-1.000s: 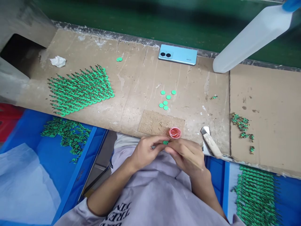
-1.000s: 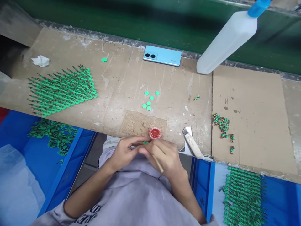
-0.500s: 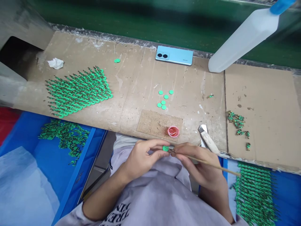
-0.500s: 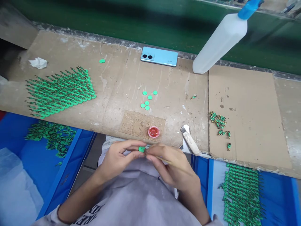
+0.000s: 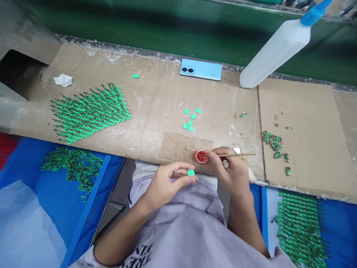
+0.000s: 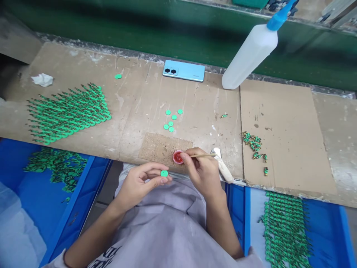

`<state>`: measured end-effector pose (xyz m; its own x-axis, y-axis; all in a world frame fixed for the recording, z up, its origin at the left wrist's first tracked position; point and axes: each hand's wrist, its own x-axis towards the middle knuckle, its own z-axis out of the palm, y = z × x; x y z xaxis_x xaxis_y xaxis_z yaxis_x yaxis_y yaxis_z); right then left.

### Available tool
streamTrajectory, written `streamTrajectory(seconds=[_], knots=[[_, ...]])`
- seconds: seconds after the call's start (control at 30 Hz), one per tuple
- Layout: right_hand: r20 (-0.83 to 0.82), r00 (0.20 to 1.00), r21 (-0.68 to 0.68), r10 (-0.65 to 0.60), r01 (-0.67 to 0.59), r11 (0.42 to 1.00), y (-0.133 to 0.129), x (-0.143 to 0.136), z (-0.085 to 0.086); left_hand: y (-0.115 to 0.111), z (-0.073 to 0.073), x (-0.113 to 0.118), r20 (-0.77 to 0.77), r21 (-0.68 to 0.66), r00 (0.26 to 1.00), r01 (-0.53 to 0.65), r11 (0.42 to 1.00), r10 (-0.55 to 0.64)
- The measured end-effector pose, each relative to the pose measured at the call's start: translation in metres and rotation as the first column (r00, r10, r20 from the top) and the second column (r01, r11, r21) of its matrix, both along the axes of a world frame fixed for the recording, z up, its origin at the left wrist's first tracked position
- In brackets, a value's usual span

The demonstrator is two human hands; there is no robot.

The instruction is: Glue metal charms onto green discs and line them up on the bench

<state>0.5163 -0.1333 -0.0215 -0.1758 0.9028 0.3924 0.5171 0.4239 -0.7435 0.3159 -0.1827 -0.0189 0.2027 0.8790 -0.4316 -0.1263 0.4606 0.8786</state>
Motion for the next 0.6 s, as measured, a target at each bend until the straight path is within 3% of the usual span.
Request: streamTrajectory(seconds=[0.27, 0.6], knots=[[0.014, 1.000, -0.005, 0.010, -0.010, 1.000, 0.0050, -0.0063, -0.0064, -0.0002, -0.0015, -0.0002, -0.155, 0.073, 0.987, 0.044, 0.996, -0.032], [-0.019, 1.000, -0.010, 0.015, -0.015, 1.000, 0.0042, -0.0031, -0.0081, -0.0007, -0.0058, -0.0003, -0.186, 0.103, 0.982, 0.060, 0.993, -0.040]])
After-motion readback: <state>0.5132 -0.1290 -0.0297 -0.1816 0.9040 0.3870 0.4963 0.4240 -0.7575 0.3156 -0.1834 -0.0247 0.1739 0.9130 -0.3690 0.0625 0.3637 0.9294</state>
